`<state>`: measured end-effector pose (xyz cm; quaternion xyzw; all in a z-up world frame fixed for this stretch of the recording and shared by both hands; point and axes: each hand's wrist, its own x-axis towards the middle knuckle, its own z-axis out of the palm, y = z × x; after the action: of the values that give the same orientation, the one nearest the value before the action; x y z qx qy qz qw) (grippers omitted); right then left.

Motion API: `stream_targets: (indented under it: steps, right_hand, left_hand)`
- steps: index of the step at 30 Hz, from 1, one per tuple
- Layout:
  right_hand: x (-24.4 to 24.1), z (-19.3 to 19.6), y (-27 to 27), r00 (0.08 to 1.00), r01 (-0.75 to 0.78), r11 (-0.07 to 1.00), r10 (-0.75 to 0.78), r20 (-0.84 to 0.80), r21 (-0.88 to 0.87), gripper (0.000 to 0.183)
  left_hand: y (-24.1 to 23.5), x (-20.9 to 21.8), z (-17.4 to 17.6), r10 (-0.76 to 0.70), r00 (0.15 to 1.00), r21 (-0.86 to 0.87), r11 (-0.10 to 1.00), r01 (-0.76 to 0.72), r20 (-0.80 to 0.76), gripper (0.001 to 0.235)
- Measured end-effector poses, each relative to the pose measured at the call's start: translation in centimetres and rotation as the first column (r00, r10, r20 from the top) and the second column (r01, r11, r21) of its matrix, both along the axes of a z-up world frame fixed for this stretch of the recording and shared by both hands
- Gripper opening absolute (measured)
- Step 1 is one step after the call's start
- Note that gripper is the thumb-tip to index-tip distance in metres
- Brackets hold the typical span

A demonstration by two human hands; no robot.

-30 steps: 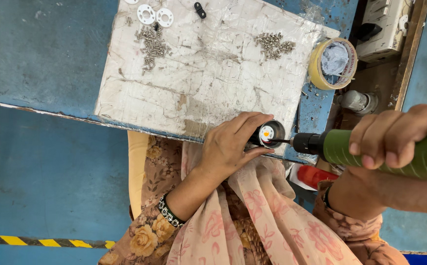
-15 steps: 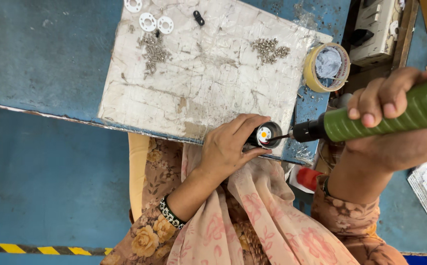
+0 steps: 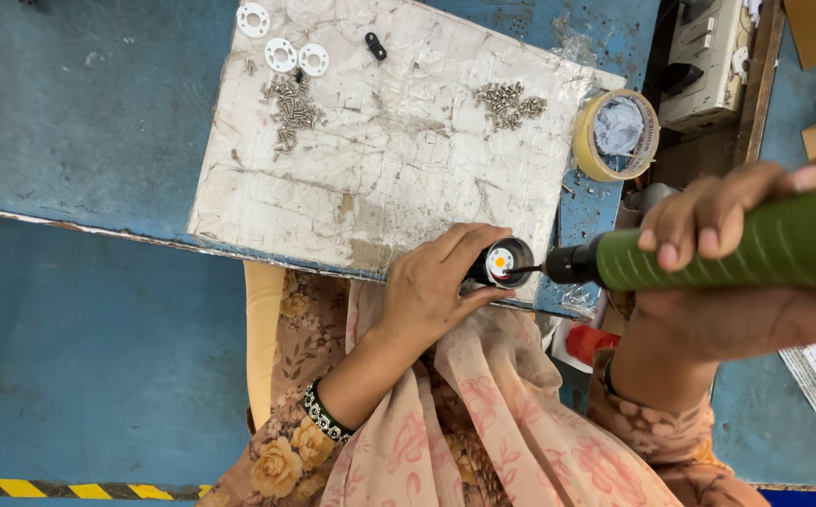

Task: The person is assembling an LED light component. They pick up a black heatsink and an LED module, align them, and use a green power screwdriver to drive screws into the assembly.

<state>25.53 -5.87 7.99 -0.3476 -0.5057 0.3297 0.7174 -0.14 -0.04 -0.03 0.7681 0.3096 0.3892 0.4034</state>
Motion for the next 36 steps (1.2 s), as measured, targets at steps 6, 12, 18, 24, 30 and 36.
stream_targets:
  steps: [6, 12, 18, 24, 30, 36]
  right_hand:
    - [-2.6, 1.3, -1.3, 0.998, 0.023, 0.999, -0.025, 0.062, 0.037, 0.064]
    - [-2.3, -0.9, 0.6, 0.997, -0.033, 0.998, 0.036, 0.067, -0.055, 0.067]
    - [-3.0, -0.9, -0.2, 0.995, -0.099, 0.994, 0.100, 0.029, -0.049, 0.071]
    - [-3.1, 2.6, 1.4, 0.933, -0.339, 0.939, 0.344, -0.109, 0.063, 0.074]
    - [-4.0, 7.6, -0.2, 0.999, -0.021, 0.991, 0.015, 0.043, 0.134, 0.069]
    - [-4.3, 9.4, -4.0, 0.952, 0.204, 0.974, -0.220, 0.212, 0.095, 0.066]
  left_hand:
    - [0.2, 0.1, 0.0, -0.026, 0.999, -0.018, 1.000, 0.026, -0.026, 0.066]
    - [0.4, -0.2, -1.0, -0.067, 0.998, -0.049, 0.997, 0.066, -0.021, 0.070]
    - [0.3, -0.1, -0.5, -0.050, 0.998, -0.051, 0.997, 0.049, -0.024, 0.068]
    - [-0.3, 0.0, -0.8, 0.025, 1.000, 0.028, 0.999, -0.024, -0.005, 0.070]
    - [1.1, 0.6, -0.6, 0.123, 0.829, -0.625, 0.719, 0.304, 0.546, 0.063]
    - [2.4, 0.1, 3.7, 0.429, 0.530, -0.670, 0.596, 0.442, 0.731, 0.047]
